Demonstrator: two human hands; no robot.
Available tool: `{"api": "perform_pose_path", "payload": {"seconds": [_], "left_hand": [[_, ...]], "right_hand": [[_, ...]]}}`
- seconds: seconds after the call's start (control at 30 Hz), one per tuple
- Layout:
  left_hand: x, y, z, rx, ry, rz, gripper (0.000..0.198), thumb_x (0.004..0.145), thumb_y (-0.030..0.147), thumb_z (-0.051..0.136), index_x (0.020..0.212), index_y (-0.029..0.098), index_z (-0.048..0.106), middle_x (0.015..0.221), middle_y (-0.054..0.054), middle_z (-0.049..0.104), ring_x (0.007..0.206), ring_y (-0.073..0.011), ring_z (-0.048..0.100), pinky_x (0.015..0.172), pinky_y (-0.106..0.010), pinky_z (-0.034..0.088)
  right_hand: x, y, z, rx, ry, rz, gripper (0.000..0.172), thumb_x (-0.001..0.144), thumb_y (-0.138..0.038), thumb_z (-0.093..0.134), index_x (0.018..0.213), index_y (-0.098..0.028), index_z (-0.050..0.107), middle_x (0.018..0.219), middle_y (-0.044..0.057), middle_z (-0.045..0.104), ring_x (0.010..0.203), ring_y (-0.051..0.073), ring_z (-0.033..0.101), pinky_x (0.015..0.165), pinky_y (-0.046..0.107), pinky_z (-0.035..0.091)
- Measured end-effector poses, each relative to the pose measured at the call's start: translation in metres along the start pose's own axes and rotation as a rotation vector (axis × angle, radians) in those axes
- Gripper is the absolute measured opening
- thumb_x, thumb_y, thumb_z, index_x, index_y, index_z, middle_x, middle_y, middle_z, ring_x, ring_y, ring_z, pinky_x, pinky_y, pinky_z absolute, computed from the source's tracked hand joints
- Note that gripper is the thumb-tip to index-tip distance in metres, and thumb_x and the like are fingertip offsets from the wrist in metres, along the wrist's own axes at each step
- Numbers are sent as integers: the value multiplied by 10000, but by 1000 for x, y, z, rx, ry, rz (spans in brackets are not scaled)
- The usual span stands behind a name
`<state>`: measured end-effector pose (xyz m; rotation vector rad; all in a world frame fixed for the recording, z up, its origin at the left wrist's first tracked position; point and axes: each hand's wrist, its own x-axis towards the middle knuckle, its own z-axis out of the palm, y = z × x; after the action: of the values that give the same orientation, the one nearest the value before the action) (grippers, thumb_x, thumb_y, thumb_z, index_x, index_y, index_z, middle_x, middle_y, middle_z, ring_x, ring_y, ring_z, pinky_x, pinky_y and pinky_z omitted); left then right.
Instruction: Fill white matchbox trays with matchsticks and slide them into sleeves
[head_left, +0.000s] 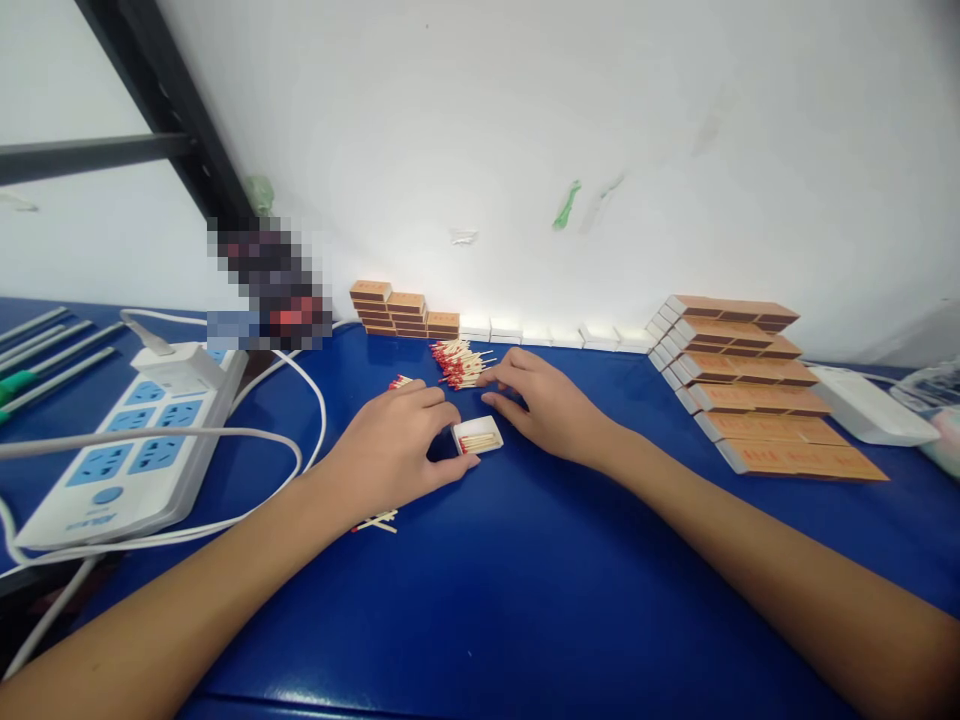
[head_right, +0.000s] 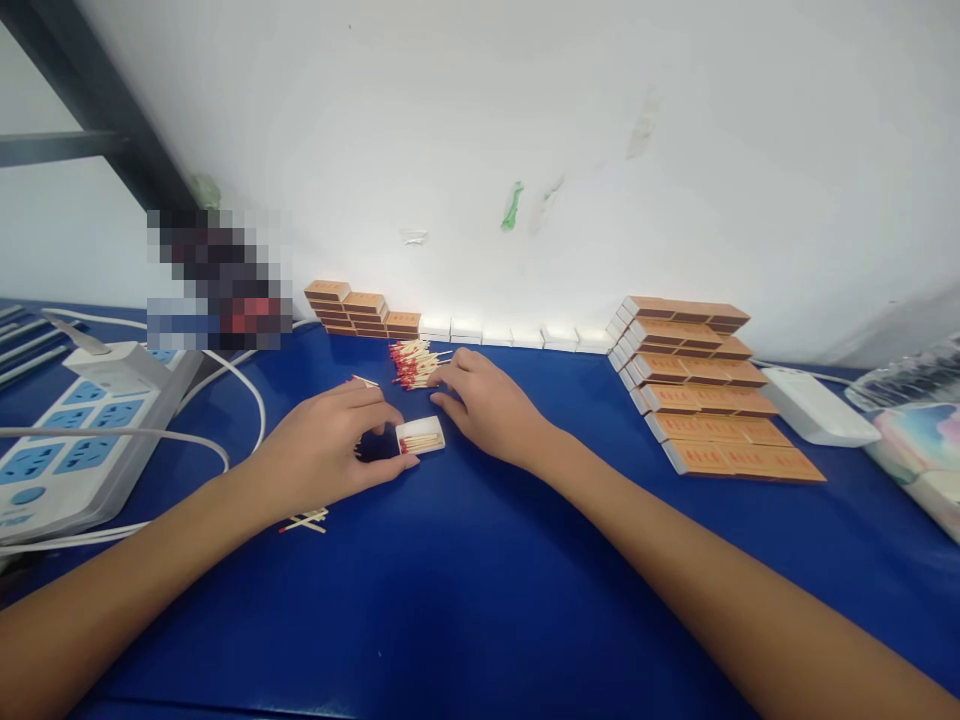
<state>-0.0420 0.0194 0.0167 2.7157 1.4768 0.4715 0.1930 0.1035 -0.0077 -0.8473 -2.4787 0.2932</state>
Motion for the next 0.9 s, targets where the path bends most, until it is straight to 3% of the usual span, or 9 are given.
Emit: {"api": "perform_pose_path", "payload": {"seconds": [0.27,0.53,0.9], "left_hand": [[-1,2,0,-9,5,6,282,931,456,749,986,179,732,904,-32,698,900,-234,664,872,-414,525],[-1,1,0,4,2,2,298,938,479,740,976,184,727,901,-31,691,908,-239,660,879,-420,524],[-1,1,0,-2,-10,-2,291,946,481,730,986,193,724,916,-32,698,914,-236,659,863,-409,516]], "right_hand": [[2,0,6,-27,4,19,221,1026,-193,593,1229,-187,678,1068,100,607,923,238,609,858,399,526],[3,2,6,-21,8,23,63,1015,-168,610,997,-197,662,994,68,591,886,215,581,789,342,479],[-2,2,-10,-94,-122,-17,78,1062,-249,578,1027,-198,626,1044,90,585,961,249,587,830,376,501]]}}
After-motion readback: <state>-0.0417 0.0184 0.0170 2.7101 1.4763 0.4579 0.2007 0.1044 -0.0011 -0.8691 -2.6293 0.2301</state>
